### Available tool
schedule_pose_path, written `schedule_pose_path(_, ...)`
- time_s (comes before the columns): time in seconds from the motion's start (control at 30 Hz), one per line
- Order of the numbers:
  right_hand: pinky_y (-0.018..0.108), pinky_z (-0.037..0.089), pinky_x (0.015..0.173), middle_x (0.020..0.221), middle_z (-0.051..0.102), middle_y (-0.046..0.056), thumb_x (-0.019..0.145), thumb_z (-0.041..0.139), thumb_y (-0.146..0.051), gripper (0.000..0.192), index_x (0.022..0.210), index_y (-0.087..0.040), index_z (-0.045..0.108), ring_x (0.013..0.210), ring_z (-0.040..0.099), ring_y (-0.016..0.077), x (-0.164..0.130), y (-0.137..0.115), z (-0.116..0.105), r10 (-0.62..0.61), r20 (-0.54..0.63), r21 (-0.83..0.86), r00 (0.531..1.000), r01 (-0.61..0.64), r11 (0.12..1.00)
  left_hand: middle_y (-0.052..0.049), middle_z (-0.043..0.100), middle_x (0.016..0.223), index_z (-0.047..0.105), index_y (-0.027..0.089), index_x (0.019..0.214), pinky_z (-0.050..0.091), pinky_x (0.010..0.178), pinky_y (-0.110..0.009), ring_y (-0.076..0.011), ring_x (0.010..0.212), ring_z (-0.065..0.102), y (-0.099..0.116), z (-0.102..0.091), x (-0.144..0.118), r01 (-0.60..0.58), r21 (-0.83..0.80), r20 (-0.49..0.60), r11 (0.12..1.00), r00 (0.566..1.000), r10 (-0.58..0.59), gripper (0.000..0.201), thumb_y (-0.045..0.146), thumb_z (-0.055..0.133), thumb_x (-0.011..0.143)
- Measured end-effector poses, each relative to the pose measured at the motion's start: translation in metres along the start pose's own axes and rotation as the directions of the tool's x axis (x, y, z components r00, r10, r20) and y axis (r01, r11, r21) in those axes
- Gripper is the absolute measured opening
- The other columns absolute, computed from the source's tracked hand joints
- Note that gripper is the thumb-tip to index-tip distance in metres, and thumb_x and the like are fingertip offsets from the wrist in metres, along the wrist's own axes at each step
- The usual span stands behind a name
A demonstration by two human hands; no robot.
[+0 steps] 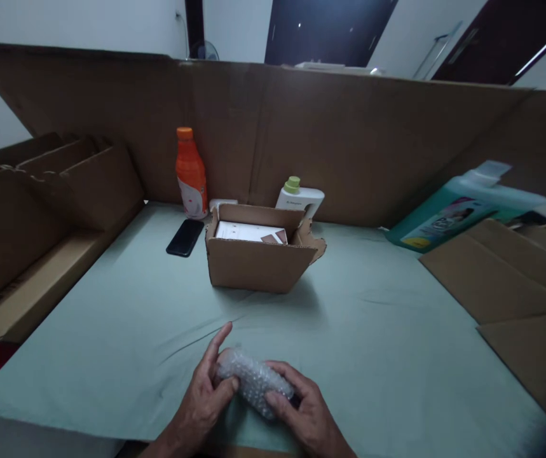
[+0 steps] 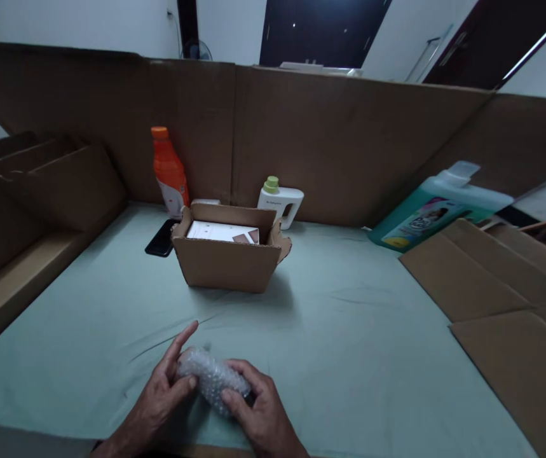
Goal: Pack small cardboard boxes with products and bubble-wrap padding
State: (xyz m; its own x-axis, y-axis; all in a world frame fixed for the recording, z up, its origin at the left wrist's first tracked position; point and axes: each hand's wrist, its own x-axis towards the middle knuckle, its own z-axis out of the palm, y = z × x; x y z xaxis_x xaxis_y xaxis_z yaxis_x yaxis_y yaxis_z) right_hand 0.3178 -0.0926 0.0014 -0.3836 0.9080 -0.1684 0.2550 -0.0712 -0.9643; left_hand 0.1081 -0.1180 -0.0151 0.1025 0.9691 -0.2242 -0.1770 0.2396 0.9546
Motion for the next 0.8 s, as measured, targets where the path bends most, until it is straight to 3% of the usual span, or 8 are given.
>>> schedule_pose_path(0.1, 0.028, 0.051, 0.065, 0.078, 0.067, 0.003, 0.088, 0.061, -0.051, 0.034, 0.094, -0.019, 0.071, 0.071, 0.062, 0.0187, 0.008, -0.022, -0.015, -0.018, -0.059, -0.081, 0.998, 0.013, 0.997, -0.007, 0.066, 0.109, 0.021, 0.024, 0.158, 0.050, 0.085, -0.032, -0.0188, 0.091, 0.063, 0.009, -0.005, 0.009, -0.157, 0.099, 0.079, 0.983, 0.986, 0.150, 0.076, 0.039, 0.057, 0.092)
schedule_pose_path(0.17, 0.026, 0.050, 0.061, 0.078, 0.068, 0.002, 0.087, 0.064, -0.048, 0.031, 0.097, -0.020, 0.072, 0.067, 0.061, 0.0170, 0.018, -0.051, -0.036, -0.096, -0.109, -0.153, 0.989, 0.079, 0.985, -0.010, 0.061, 0.130, 0.025, 0.030, 0.156, 0.048, 0.098, -0.038, -0.0226, 0.112, 0.061, 0.032, -0.014, 0.020, -0.377, 0.316, 0.068, 0.871, 0.924, 0.376, 0.070, 0.032, 0.057, 0.094)
schedule_pose_path(0.27, 0.025, 0.051, 0.062, 0.090, 0.072, 0.003, 0.086, 0.067, -0.045, 0.031, 0.107, -0.022, 0.072, 0.071, 0.064, 0.0174, 0.045, -0.109, -0.076, -0.325, -0.235, -0.383, 0.916, 0.220, 0.897, -0.010, 0.049, 0.148, 0.030, 0.032, 0.154, 0.040, 0.113, -0.047, -0.0273, 0.134, 0.048, 0.083, -0.032, 0.048, -0.576, 0.690, 0.083, 0.439, 0.665, 0.742, 0.072, 0.020, 0.062, 0.091)
schedule_pose_path(0.33, 0.027, 0.051, 0.066, 0.097, 0.072, 0.005, 0.086, 0.065, -0.045, 0.035, 0.111, -0.021, 0.071, 0.077, 0.065, 0.0190, 0.073, -0.147, -0.100, -0.480, -0.276, -0.575, 0.832, 0.258, 0.777, -0.014, 0.046, 0.150, 0.029, 0.027, 0.155, 0.036, 0.116, -0.052, -0.0315, 0.141, 0.041, 0.113, -0.041, 0.074, -0.553, 0.815, 0.154, 0.172, 0.493, 0.856, 0.076, 0.017, 0.065, 0.088)
schedule_pose_path(0.37, 0.028, 0.051, 0.068, 0.100, 0.073, 0.006, 0.087, 0.062, -0.044, 0.035, 0.113, -0.020, 0.070, 0.079, 0.065, 0.0198, 0.089, -0.164, -0.110, -0.513, -0.272, -0.663, 0.814, 0.228, 0.714, -0.016, 0.046, 0.150, 0.029, 0.024, 0.154, 0.035, 0.116, -0.055, -0.0337, 0.143, 0.038, 0.123, -0.044, 0.088, -0.526, 0.846, 0.193, 0.082, 0.446, 0.874, 0.076, 0.016, 0.065, 0.088)
schedule_pose_path(0.5, 0.032, 0.049, 0.072, 0.108, 0.075, 0.010, 0.089, 0.054, -0.029, 0.036, 0.121, -0.021, 0.068, 0.087, 0.068, 0.0245, 0.148, -0.208, -0.127, -0.190, -0.192, -0.945, 0.963, -0.129, 0.299, -0.017, 0.061, 0.131, 0.046, 0.016, 0.140, 0.043, 0.109, -0.057, -0.0362, 0.136, 0.045, 0.133, -0.048, 0.133, -0.496, 0.867, 0.300, -0.047, 0.443, 0.845, 0.054, 0.009, 0.058, 0.088)
schedule_pose_path(0.57, 0.034, 0.050, 0.074, 0.108, 0.075, 0.013, 0.085, 0.057, -0.023, 0.033, 0.113, -0.020, 0.073, 0.094, 0.069, 0.0295, 0.171, -0.216, -0.122, 0.006, -0.197, -0.976, 0.980, -0.196, 0.094, -0.015, 0.065, 0.121, 0.052, 0.015, 0.129, 0.046, 0.107, -0.055, -0.0348, 0.132, 0.049, 0.128, -0.049, 0.143, -0.521, 0.852, 0.314, -0.049, 0.434, 0.844, 0.044, 0.006, 0.056, 0.087)
schedule_pose_path(0.8, 0.034, 0.053, 0.071, 0.090, 0.076, 0.020, 0.068, 0.073, -0.011, 0.017, 0.084, -0.011, 0.077, 0.090, 0.071, 0.0311, 0.218, -0.216, -0.096, 0.112, -0.121, -0.988, 0.986, -0.132, 0.087, -0.014, 0.067, 0.116, 0.053, 0.015, 0.122, 0.047, 0.105, -0.055, -0.0345, 0.130, 0.051, 0.121, -0.048, 0.144, -0.537, 0.842, 0.303, -0.048, 0.397, 0.866, 0.038, 0.004, 0.056, 0.086)
